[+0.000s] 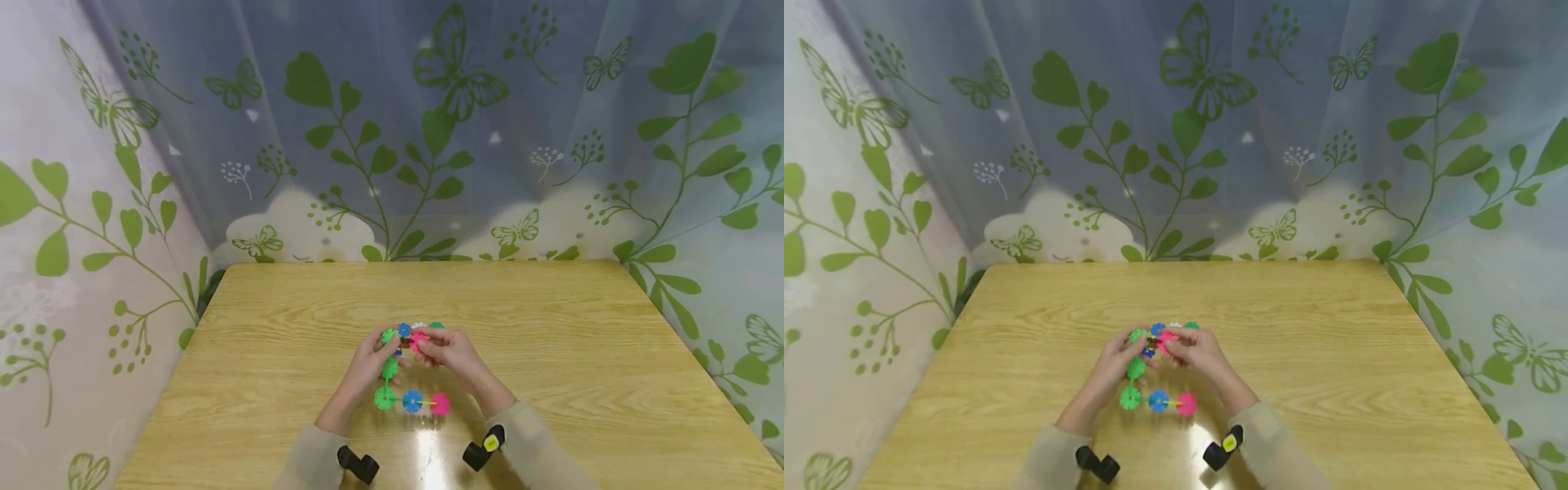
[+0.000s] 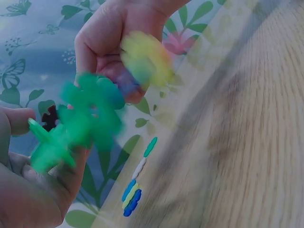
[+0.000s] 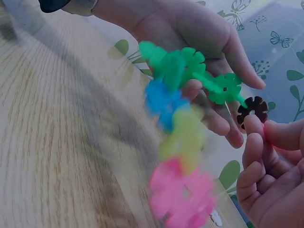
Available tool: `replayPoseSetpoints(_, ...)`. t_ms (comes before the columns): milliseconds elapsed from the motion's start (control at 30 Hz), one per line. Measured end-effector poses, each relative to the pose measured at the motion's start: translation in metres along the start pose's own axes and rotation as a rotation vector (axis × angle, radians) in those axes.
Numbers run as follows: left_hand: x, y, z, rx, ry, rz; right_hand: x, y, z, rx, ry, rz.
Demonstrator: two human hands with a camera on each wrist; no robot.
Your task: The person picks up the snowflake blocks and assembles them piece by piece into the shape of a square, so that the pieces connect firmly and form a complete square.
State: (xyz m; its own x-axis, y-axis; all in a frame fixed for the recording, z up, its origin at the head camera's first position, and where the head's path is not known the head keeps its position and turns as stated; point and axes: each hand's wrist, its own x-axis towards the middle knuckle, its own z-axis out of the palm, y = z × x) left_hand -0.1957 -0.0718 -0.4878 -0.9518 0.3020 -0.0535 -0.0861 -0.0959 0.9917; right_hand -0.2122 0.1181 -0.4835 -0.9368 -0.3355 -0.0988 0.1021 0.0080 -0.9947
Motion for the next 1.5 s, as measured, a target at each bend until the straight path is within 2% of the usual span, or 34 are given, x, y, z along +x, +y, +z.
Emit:
replayPoseSetpoints(133,0.002,0.001,0.002,0.012,0.009,-0.006,0.000,0.001,0.002,-0.026,-0.022,-0.029)
replayPoseSetpoints(300,0.003,0.003,0.001,-0.010,-0.018,-0.027,0.001,0.001,0.004,-0.041,-0.013,-0.038)
replayPoseSetpoints(433,-0.002,0.014,0.003,0.005,-0.027,-0.026,0.000,-0.001,0.005,-0.047,-0.003,-0.044)
replayPoseSetpoints(567,-0.009,0.024,0.006,0.006,-0.003,-0.012,0.000,-0.003,0.006,-0.061,0.000,-0.038)
replayPoseSetpoints(767,-0.010,0.025,0.005,-0.006,0.035,-0.014,0.000,-0.004,0.001,-0.141,0.019,-0.037)
replayPoseSetpoints(900,-0.010,0.024,0.003,-0.007,0.048,-0.016,0.002,-0.003,-0.005,-0.193,0.074,-0.056)
replayPoseSetpoints(1133,-0.010,0.024,0.001,-0.040,0.049,-0.014,0.017,0.012,-0.020,-0.337,0.231,-0.088)
replayPoseSetpoints(1300,-0.006,0.017,-0.003,-0.031,0.028,-0.022,0.026,0.018,-0.027,-0.506,0.319,-0.106)
replayPoseSetpoints(1500,0.000,0.002,-0.006,-0.029,0.035,-0.015,0.036,0.026,-0.032,-0.649,0.346,-0.103)
